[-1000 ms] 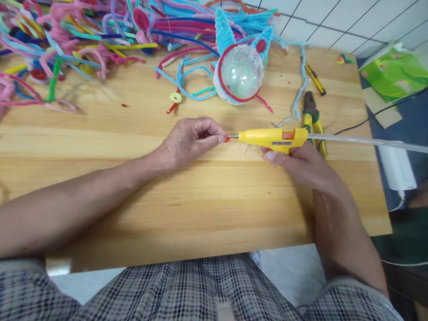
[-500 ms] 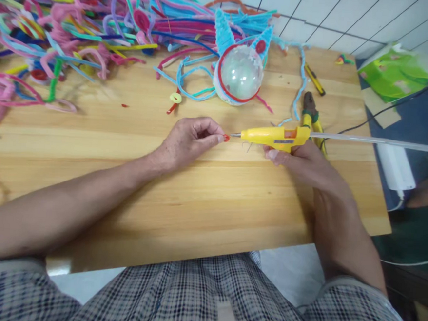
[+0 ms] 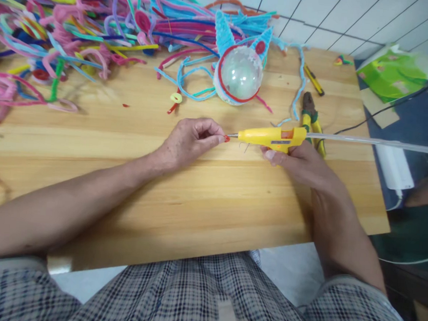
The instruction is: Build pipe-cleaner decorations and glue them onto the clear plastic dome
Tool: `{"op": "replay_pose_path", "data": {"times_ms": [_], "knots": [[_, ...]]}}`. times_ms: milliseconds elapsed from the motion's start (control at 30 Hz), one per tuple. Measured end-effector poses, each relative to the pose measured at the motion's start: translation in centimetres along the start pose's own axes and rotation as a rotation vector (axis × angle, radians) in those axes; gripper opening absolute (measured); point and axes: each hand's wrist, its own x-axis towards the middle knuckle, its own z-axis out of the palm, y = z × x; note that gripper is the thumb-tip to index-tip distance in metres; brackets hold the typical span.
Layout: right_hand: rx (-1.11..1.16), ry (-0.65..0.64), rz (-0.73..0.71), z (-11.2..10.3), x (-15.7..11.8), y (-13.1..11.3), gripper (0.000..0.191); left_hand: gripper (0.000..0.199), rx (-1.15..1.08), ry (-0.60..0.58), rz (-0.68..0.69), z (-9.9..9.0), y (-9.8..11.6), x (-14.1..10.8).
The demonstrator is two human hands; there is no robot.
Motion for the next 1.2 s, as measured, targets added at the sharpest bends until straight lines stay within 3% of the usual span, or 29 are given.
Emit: {"op": "replay_pose_path", "data": {"times_ms": [1200], "knots": [[-0.025,-0.026,-0.018,-0.12,-0.1,-0.07,0.04,0.018,-0.018,-0.006,0.009,0.01,-0.09,-0.01]]}}
